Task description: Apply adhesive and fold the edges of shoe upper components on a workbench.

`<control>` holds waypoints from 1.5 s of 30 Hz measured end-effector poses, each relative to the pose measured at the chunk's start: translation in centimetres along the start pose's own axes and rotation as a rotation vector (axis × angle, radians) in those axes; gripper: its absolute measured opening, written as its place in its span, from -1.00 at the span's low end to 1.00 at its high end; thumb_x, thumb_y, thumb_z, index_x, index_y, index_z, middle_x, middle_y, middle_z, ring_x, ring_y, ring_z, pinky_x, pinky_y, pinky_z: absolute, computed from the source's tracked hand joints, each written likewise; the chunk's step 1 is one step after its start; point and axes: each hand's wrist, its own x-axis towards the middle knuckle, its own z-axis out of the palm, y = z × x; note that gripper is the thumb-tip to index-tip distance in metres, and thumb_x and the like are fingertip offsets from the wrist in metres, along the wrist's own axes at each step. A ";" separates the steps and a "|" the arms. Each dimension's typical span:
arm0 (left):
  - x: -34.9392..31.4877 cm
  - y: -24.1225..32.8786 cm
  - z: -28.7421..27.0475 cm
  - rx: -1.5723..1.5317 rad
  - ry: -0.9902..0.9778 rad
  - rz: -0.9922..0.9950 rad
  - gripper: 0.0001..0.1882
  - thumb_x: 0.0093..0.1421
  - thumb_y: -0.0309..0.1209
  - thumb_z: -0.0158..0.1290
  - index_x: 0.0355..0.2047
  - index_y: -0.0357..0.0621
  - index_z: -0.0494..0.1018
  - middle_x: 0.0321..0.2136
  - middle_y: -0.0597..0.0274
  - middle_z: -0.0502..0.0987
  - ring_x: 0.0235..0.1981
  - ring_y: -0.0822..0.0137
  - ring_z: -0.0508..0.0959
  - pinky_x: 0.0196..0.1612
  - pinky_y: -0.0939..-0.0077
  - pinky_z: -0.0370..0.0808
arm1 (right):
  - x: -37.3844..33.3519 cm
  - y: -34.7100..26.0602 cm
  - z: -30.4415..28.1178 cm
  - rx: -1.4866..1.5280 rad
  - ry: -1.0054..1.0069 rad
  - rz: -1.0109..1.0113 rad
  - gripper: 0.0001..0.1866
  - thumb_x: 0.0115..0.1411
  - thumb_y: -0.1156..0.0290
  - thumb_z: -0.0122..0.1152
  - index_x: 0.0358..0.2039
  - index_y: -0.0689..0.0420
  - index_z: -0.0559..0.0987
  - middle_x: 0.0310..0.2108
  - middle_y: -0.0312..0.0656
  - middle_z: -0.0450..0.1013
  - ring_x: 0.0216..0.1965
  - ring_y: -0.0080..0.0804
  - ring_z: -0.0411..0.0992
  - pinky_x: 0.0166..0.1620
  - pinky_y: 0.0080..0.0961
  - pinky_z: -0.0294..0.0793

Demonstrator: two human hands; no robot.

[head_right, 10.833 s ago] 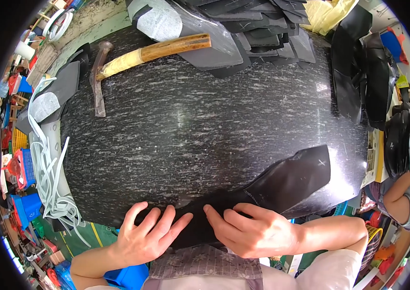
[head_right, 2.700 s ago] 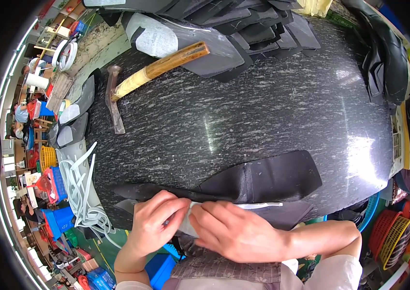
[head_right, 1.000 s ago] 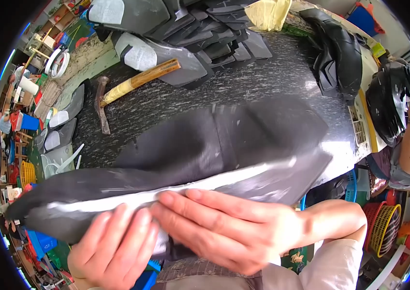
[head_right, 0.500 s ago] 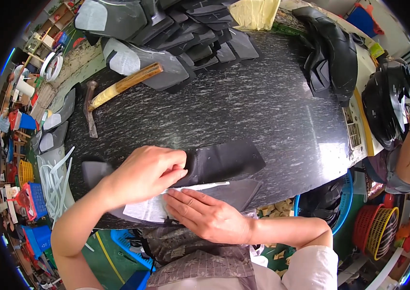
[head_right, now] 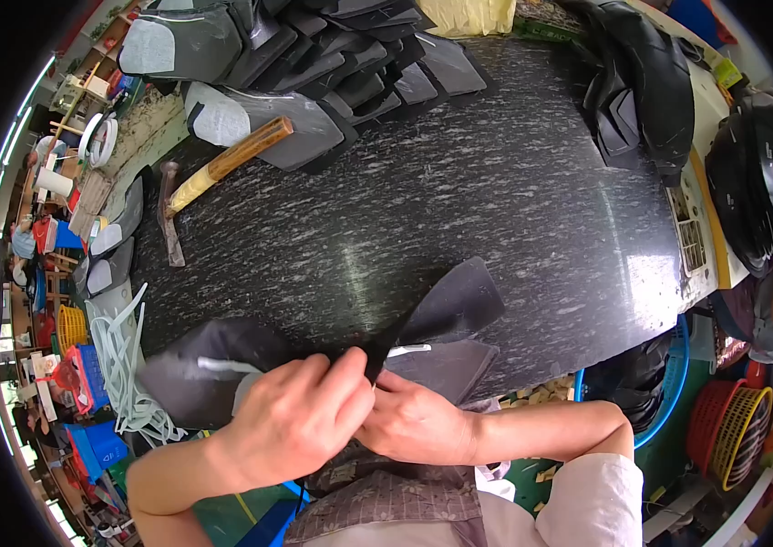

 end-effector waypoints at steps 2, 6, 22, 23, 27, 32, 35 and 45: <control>0.3 -1.1 1.8 -0.292 0.154 -0.163 -0.80 0.04 -0.48 0.16 -0.31 -0.19 0.42 -0.34 0.12 0.50 -0.43 0.19 0.57 -0.38 0.40 0.54 | 1.0 0.2 -0.7 0.063 0.091 0.067 -0.65 0.02 0.31 0.10 -0.19 0.19 0.59 -0.16 -0.18 0.50 0.01 -0.29 0.46 0.23 -0.34 0.39; 0.8 -0.2 2.9 -0.432 0.272 -0.396 -0.75 0.13 -0.46 0.22 -0.18 -0.21 0.48 -0.44 0.16 0.52 -0.50 0.18 0.55 -0.44 0.35 0.47 | 0.7 0.6 -0.4 0.129 0.214 0.036 -0.67 0.21 0.22 0.15 -0.16 0.20 0.58 -0.10 -0.17 0.51 0.02 -0.28 0.46 0.23 -0.33 0.38; -1.1 0.9 2.9 -0.094 0.171 0.010 -0.54 0.17 -0.52 0.02 0.11 -0.33 0.49 0.08 0.03 0.54 -0.02 0.24 0.48 -0.12 0.60 0.48 | -6.1 1.7 -2.5 0.005 0.187 0.378 -0.58 -0.10 0.43 0.33 -0.14 0.19 0.65 -0.01 -0.15 0.51 -0.03 -0.25 0.47 -0.04 -0.35 0.44; -1.5 1.2 3.5 -0.061 0.158 0.054 -0.54 0.19 -0.52 0.00 0.11 -0.35 0.48 0.10 0.00 0.53 0.00 0.23 0.48 -0.06 0.55 0.48 | -5.9 2.0 -2.6 0.098 0.247 0.378 -0.58 -0.13 0.46 0.35 -0.17 0.19 0.64 -0.05 -0.14 0.51 -0.03 -0.18 0.47 -0.04 -0.29 0.46; -2.0 0.8 4.6 0.048 0.108 0.141 -0.55 0.22 -0.51 -0.04 0.12 -0.39 0.47 0.12 -0.07 0.50 0.05 0.19 0.45 0.09 0.44 0.46 | -6.2 2.5 -2.7 0.267 0.332 0.422 -0.53 -0.26 0.62 0.35 -0.20 0.20 0.63 -0.12 -0.07 0.52 -0.11 -0.03 0.51 -0.10 -0.16 0.54; -1.9 0.4 4.9 -0.054 0.089 0.136 -0.55 0.21 -0.48 -0.03 0.11 -0.37 0.48 0.12 -0.06 0.51 0.06 0.20 0.44 0.11 0.45 0.45 | -4.3 3.0 -3.5 0.303 0.652 0.776 -0.46 -0.21 0.64 0.35 -0.09 0.22 0.59 -0.12 -0.04 0.48 -0.25 -0.07 0.56 -0.25 -0.30 0.62; -2.2 0.4 4.9 0.042 0.086 0.162 -0.53 0.20 -0.42 -0.06 0.09 -0.36 0.50 0.11 -0.04 0.52 0.05 0.22 0.44 0.12 0.44 0.44 | -3.3 5.8 -5.8 0.353 0.330 0.598 -0.43 -0.19 0.58 0.38 -0.04 0.23 0.57 -0.10 -0.06 0.46 -0.25 -0.16 0.57 -0.28 -0.36 0.64; -1.6 1.0 4.6 0.254 0.032 0.208 -0.48 0.20 -0.29 -0.11 0.09 -0.30 0.52 0.13 -0.01 0.51 0.01 0.24 0.43 0.15 0.37 0.40 | -2.8 9.6 -6.2 -0.020 0.217 -0.079 -0.64 -0.10 0.46 0.31 -0.20 0.17 0.65 -0.23 -0.26 0.46 -0.56 -0.66 0.40 -0.61 -0.71 0.38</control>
